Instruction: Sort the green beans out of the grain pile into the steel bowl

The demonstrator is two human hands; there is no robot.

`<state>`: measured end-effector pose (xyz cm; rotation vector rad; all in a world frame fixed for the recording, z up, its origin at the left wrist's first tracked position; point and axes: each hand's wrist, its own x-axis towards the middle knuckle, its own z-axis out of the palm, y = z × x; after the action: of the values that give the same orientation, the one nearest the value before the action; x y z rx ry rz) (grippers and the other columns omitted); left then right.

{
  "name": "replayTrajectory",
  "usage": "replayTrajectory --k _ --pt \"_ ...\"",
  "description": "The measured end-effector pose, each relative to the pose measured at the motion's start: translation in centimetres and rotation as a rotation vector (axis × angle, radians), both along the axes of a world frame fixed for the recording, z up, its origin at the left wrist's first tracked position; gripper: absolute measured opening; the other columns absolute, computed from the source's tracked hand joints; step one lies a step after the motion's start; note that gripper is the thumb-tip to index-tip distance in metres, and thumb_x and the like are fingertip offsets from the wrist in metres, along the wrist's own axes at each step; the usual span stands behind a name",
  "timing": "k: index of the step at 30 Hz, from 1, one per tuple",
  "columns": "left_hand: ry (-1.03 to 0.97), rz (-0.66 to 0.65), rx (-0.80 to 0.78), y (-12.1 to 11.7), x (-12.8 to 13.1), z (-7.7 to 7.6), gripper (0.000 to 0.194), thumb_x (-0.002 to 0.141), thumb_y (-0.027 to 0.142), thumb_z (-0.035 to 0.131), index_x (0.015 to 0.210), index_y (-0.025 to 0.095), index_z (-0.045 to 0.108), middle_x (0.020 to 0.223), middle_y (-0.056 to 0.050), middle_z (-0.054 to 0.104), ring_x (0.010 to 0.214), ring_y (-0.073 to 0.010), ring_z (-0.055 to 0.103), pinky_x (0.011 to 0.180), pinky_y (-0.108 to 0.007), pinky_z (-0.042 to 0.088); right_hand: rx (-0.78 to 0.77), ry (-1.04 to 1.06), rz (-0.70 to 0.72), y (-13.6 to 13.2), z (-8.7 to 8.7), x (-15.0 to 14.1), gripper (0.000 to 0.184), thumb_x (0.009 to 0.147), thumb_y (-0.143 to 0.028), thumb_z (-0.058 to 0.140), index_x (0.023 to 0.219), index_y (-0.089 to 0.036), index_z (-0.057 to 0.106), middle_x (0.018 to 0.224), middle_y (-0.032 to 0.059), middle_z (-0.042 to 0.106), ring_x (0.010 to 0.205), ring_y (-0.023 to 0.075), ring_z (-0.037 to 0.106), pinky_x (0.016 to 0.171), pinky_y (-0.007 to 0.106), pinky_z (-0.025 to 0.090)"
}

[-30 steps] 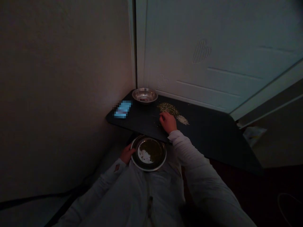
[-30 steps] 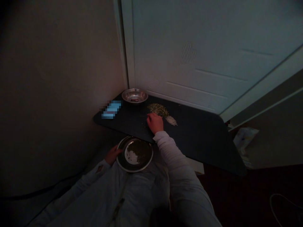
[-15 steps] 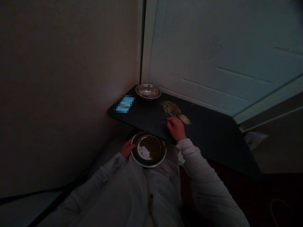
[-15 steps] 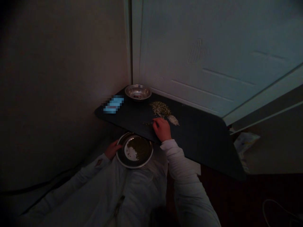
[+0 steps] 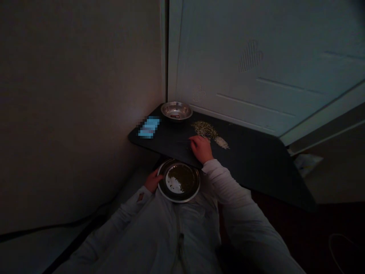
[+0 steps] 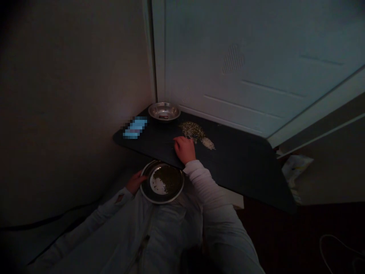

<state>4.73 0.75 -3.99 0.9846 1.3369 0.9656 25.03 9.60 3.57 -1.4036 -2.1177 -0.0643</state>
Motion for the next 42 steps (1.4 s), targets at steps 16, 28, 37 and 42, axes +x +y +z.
replayTrajectory --k 16,28,37,42 --pt "-0.041 -0.008 -0.004 0.2 -0.2 -1.0 0.049 0.052 0.02 0.053 0.101 0.012 0.055 0.082 -0.003 0.065 0.079 -0.0217 0.057 0.074 -0.033 0.041 0.078 0.487 -0.155 -2.9 -1.0 5.6 0.022 0.073 -0.028 0.038 0.083 -0.017 0.054 0.082 0.0056 0.057 0.078 0.0156 0.051 0.072 0.031 0.039" --pt "-0.013 -0.017 -0.006 0.1 0.0 0.3 0.05 0.052 0.02 0.053 0.101 0.014 0.055 0.085 -0.002 0.064 0.081 -0.0223 0.056 0.074 -0.032 0.041 -0.121 0.557 -0.342 -3.2 -1.1 6.0 0.017 0.063 -0.024 0.043 0.07 -0.017 0.057 0.065 0.002 0.057 0.06 0.0147 0.05 0.06 0.028 0.039" --pt "-0.005 -0.016 -0.014 0.4 -0.3 -1.3 0.045 0.053 0.022 0.054 0.097 0.013 0.057 0.077 -0.002 0.065 0.075 -0.021 0.057 0.071 -0.031 0.043 -0.235 0.434 -0.141 -3.9 -0.8 5.0 0.021 0.064 -0.024 0.042 0.075 -0.015 0.058 0.066 0.0019 0.057 0.06 0.0126 0.051 0.059 0.024 0.039" --pt "-0.058 -0.013 -0.012 0.4 -0.2 -1.3 0.048 0.052 0.022 0.054 0.099 0.014 0.055 0.077 -0.001 0.065 0.076 -0.0207 0.057 0.071 -0.031 0.043 -0.307 0.39 -0.088 -4.0 -0.8 4.8 0.022 0.065 -0.025 0.042 0.077 -0.016 0.058 0.064 0.0005 0.057 0.057 0.0113 0.05 0.056 0.023 0.038"
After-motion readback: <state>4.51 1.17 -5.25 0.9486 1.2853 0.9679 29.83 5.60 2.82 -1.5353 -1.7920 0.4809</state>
